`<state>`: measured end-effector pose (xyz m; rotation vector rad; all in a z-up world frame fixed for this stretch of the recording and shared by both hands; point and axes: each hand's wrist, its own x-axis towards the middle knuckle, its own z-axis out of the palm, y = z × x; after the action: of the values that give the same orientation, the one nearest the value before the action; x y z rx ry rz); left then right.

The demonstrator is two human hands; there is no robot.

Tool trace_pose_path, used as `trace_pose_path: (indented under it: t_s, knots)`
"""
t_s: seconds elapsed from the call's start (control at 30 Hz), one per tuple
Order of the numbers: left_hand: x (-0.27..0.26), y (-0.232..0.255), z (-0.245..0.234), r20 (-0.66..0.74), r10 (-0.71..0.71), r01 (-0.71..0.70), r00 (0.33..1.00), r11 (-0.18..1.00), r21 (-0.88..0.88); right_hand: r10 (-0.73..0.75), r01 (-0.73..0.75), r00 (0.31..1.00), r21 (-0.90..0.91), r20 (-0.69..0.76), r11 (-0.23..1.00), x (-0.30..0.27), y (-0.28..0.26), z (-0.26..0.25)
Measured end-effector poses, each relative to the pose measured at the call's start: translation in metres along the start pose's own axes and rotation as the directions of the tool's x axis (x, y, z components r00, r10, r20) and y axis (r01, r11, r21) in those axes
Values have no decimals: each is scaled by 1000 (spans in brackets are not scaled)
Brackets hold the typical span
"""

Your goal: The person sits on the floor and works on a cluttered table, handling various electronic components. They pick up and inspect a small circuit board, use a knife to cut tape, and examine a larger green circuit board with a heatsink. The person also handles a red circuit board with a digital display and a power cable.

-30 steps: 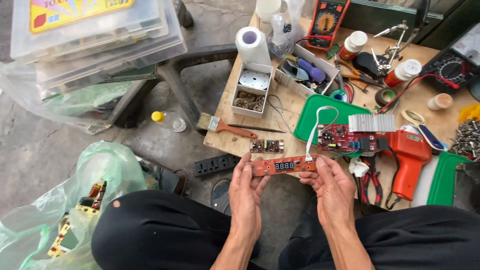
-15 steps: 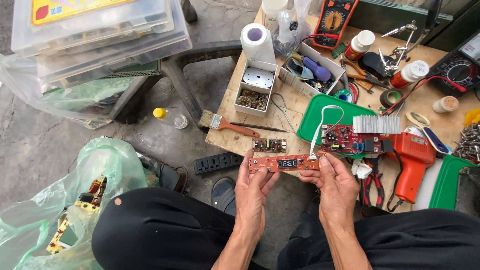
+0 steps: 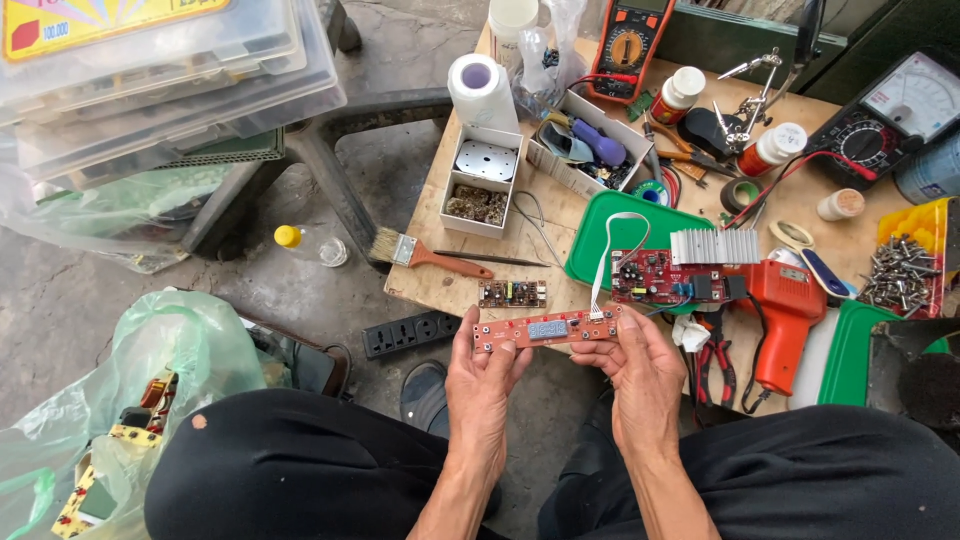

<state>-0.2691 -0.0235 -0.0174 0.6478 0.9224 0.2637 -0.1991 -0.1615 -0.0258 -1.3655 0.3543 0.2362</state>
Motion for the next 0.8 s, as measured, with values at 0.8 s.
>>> trace_pose_path:
  t_s: [0.8]
  knots:
    - [-9, 11, 15, -159, 33, 3, 987, 975, 221, 201, -197, 978, 89, -45, 976, 7, -2, 10]
